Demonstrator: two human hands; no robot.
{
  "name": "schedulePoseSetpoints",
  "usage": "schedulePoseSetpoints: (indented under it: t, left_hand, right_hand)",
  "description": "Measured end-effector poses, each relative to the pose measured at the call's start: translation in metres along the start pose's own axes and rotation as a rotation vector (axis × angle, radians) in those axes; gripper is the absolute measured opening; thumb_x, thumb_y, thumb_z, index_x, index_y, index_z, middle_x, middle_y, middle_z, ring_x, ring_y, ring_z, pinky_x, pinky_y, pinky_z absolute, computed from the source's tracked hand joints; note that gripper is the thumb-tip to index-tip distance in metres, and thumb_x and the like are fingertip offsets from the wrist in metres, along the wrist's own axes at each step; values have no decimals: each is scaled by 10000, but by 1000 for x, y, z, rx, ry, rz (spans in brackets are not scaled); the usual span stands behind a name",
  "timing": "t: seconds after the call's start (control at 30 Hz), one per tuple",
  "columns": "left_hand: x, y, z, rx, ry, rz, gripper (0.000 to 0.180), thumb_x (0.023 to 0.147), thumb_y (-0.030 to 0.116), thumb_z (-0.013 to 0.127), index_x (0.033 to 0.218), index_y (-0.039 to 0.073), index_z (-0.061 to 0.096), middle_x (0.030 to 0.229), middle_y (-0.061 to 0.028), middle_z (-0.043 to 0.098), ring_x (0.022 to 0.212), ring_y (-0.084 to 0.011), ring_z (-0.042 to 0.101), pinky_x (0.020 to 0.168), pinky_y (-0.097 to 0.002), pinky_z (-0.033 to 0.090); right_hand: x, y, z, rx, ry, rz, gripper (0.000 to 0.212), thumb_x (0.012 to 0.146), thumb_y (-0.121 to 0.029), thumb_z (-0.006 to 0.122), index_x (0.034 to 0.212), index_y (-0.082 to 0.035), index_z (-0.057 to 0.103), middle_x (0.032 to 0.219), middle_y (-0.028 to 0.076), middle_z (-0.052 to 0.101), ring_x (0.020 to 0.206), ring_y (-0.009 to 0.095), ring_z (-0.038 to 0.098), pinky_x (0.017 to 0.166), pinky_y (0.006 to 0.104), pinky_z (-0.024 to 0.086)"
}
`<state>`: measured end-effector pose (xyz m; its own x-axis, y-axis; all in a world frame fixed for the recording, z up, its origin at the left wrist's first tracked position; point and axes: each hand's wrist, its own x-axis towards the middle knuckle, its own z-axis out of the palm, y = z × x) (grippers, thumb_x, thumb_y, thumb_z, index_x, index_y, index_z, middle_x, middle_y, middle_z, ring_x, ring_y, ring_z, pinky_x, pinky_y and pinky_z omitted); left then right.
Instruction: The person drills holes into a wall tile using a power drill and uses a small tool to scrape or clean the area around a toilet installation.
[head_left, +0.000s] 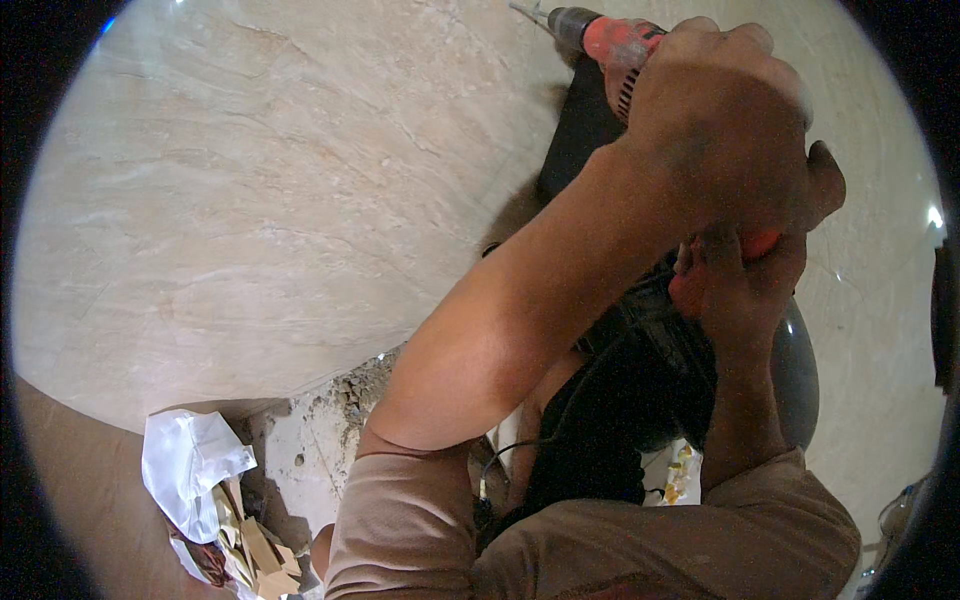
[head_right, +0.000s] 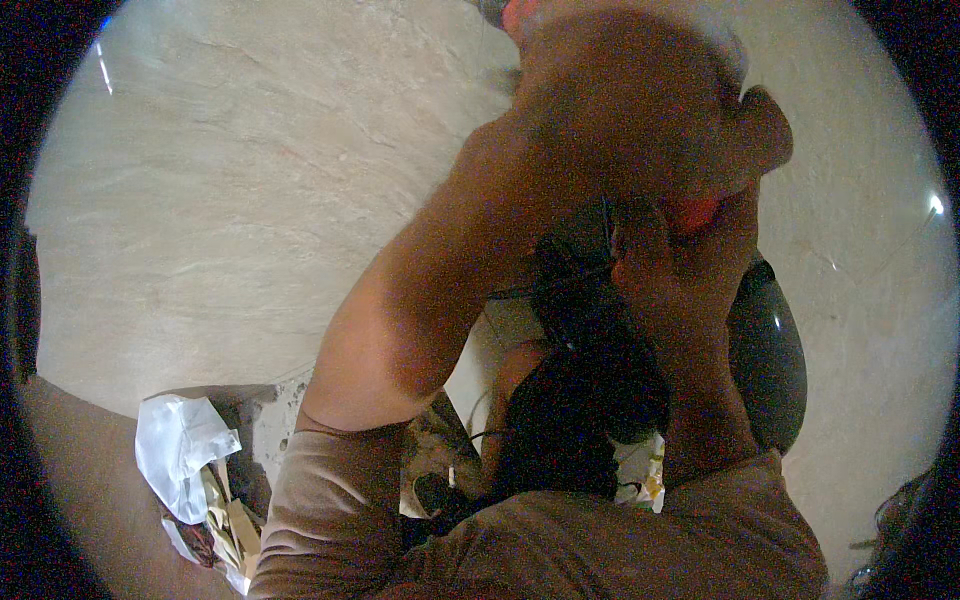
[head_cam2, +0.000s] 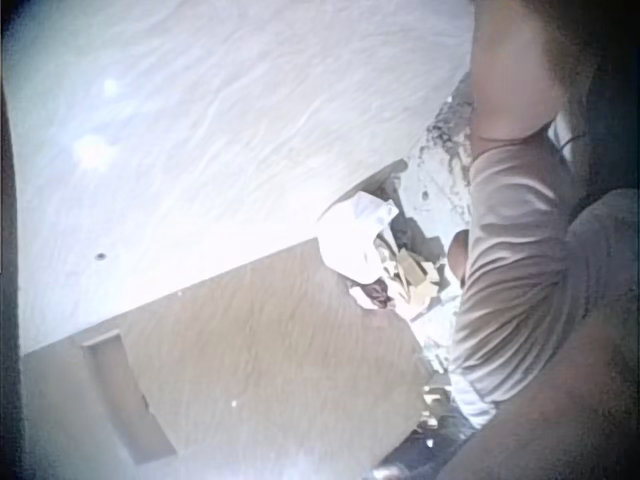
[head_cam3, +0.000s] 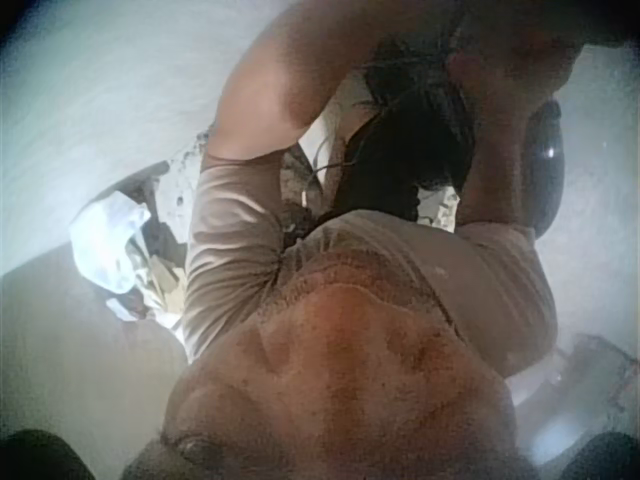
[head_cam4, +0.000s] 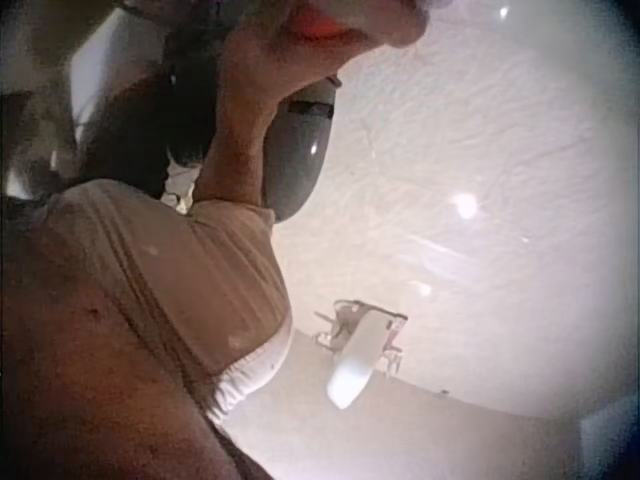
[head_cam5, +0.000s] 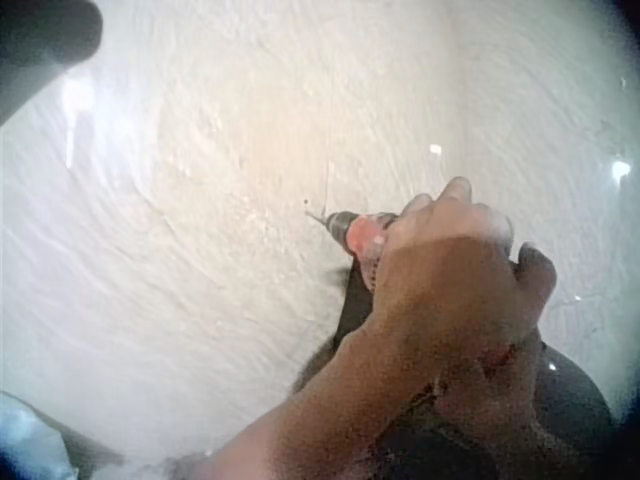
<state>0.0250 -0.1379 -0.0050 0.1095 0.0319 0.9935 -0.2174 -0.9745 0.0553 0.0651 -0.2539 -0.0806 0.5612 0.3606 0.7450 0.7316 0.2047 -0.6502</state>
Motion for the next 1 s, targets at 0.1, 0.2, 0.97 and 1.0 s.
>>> schedulePoseSetpoints:
  t: [0.1,0.2,0.97,1.0]
  left_hand:
    - [0,2,-6,4,-32,-5,385,640,406,662,699,35,744,765,-204,659,713,-321,650,682,-400,511]
    - [3,3,-11,-22,-142,39,403,632,414,668,699,23,740,775,-208,666,714,-317,657,668,-393,521]
    - [9,-6,-1,-12,-110,-72,423,684,406,667,786,4,749,853,-216,672,791,-329,659,753,-401,535]
    - [9,-7,-2,-12,-114,-70,423,684,406,667,786,4,749,853,-216,672,791,-329,659,753,-401,535]
  right_hand:
    - [-1,6,-5,-344,-9,-109,280,888,-67,649,1124,18,522,896,120,655,680,186,665,569,316,545]
    - [-6,-1,4,29,30,61,619,815,-121,760,1339,-28,443,1114,122,659,824,183,679,669,288,549]
    - [12,-6,11,165,1,41,612,838,-53,721,1359,-30,402,1201,104,587,958,192,642,756,312,558]
    - [12,-1,10,169,1,64,703,816,-22,744,1411,-38,369,1286,104,567,1022,195,633,777,307,563]
